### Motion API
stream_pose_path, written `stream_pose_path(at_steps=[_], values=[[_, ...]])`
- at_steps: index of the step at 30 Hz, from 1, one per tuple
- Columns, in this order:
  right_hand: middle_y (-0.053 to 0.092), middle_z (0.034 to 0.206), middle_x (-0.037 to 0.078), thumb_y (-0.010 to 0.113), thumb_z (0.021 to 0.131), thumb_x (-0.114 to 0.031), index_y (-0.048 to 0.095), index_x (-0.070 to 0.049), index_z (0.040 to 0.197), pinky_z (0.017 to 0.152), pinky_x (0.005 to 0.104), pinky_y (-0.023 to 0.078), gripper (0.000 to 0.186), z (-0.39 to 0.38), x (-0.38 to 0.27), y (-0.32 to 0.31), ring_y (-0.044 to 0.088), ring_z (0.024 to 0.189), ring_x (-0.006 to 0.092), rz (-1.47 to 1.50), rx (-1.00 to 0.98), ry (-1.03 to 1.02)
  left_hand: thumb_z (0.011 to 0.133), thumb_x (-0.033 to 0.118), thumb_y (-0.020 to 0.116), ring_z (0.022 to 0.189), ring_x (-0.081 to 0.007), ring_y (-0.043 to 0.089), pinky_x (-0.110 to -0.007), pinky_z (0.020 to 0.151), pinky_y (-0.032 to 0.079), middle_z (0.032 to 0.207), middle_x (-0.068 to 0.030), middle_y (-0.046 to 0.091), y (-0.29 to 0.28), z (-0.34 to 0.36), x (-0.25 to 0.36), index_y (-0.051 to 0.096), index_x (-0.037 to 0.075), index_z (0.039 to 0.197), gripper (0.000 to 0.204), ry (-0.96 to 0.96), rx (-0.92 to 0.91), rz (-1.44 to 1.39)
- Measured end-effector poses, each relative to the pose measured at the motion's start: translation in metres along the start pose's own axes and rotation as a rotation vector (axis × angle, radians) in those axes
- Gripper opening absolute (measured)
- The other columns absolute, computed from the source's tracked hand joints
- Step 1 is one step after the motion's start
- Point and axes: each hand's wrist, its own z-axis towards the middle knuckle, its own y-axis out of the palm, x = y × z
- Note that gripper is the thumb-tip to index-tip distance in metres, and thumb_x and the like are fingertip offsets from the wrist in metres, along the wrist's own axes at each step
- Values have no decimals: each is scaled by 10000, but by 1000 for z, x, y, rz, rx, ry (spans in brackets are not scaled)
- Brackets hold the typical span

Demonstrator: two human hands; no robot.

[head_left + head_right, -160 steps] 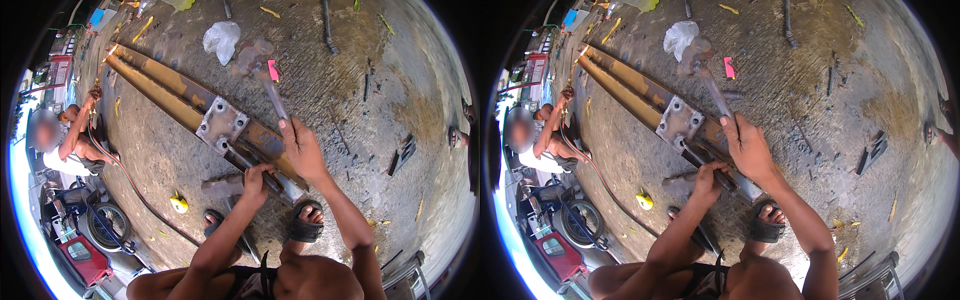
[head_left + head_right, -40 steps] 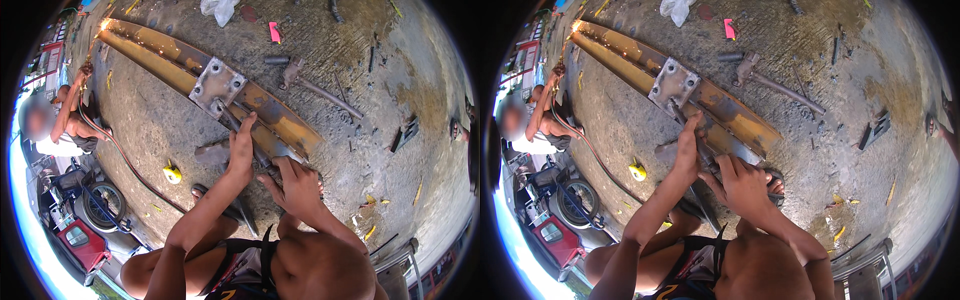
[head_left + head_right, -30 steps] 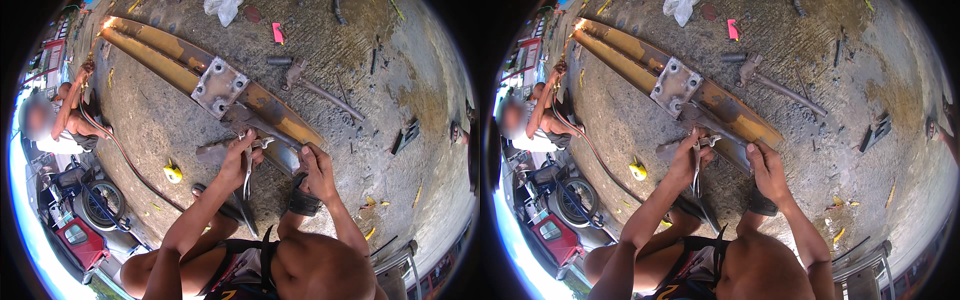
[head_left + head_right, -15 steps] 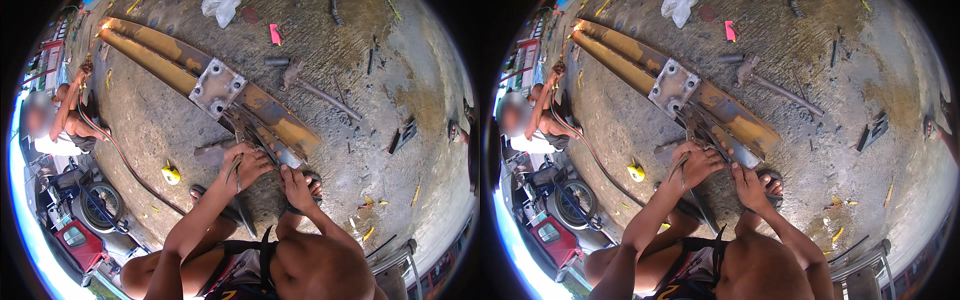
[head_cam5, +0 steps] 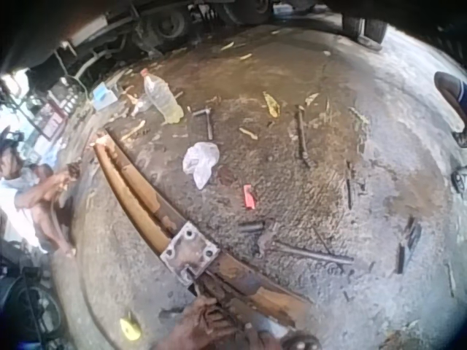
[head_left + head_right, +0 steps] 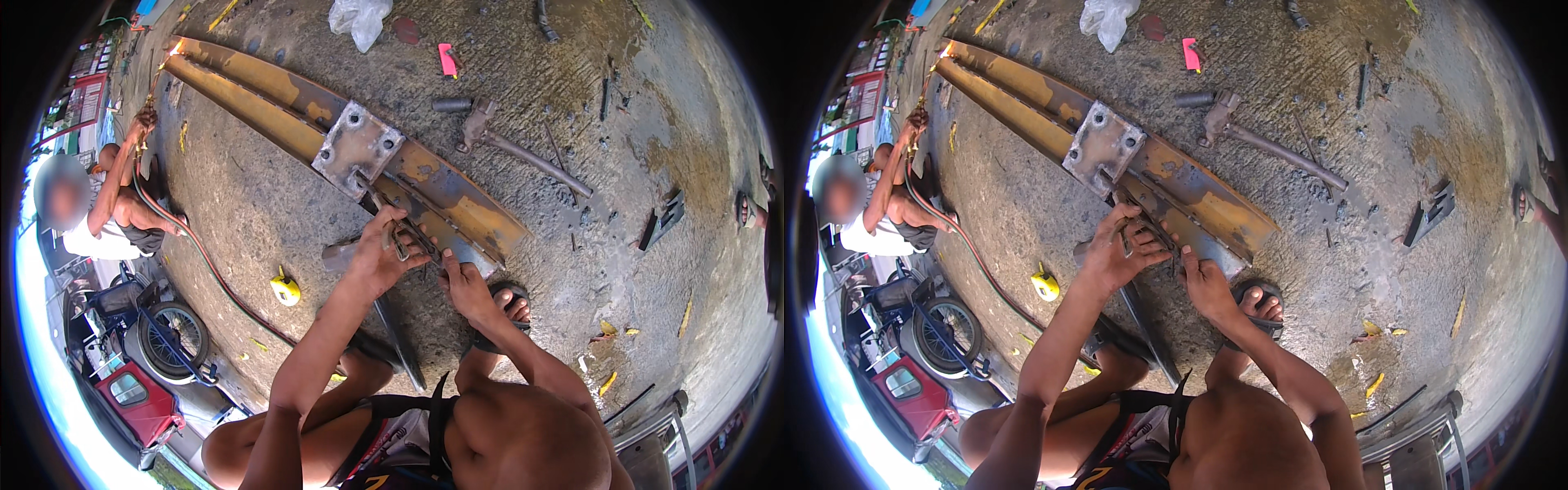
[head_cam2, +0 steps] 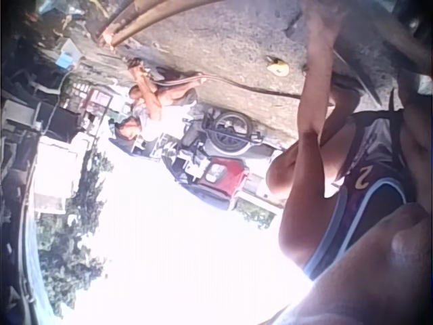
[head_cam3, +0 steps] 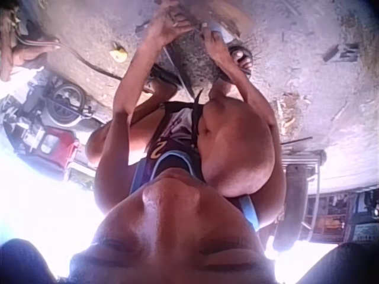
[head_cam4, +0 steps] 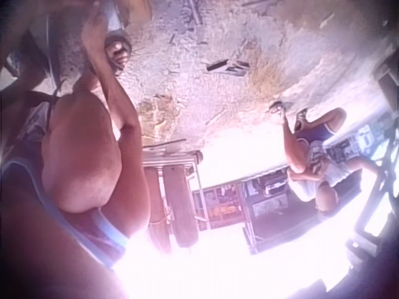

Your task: The person assists in welding a metal beam by positioning and securing a metal plate with a hammer and pliers while another person uses a welding torch. The person also pours liquid from a plastic bottle onto the metal plate during the process.

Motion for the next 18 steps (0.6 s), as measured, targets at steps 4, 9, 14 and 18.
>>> stream_pose_path(at_steps=[4, 9, 14, 18], values=[[436, 563, 0, 449, 1051, -633, 548, -62, 723, 464, 333, 308, 666, -4, -11, 7, 392, 464, 144, 231, -11, 211, 1028, 275, 605, 922, -300, 700, -455, 804, 569, 957, -81, 641, 0, 10, -23, 601, 50, 1065, 228, 170, 119, 52], [417, 569, -20, 440, 1043, -661, 570, -76, 746, 413, 299, 261, 669, -6, -11, 2, 372, 428, 115, 295, -71, 228, 1020, 252, 680, 733, -233, 699, -386, 596, 576, 846, -44, 601, 16, 29, -33, 602, 57, 991, 212, 194, 250, -39], [387, 625, -40, 458, 1032, -674, 550, -90, 786, 461, 273, 243, 640, -13, -11, 1, 319, 488, 86, 303, -113, 254, 1046, 312, 638, 666, -191, 585, -394, 590, 528, 761, -16, 530, 30, 32, -43, 513, 87, 988, 264, 229, 313, 36], [412, 627, -33, 466, 1066, -589, 586, -53, 831, 463, 277, 261, 598, -14, -1, 1, 353, 508, 82, 310, -247, 162, 1061, 314, 612, 588, -156, 479, -385, 544, 488, 722, 0, 462, 36, 31, -44, 449, 102, 966, 284, 239, 417, 28]])
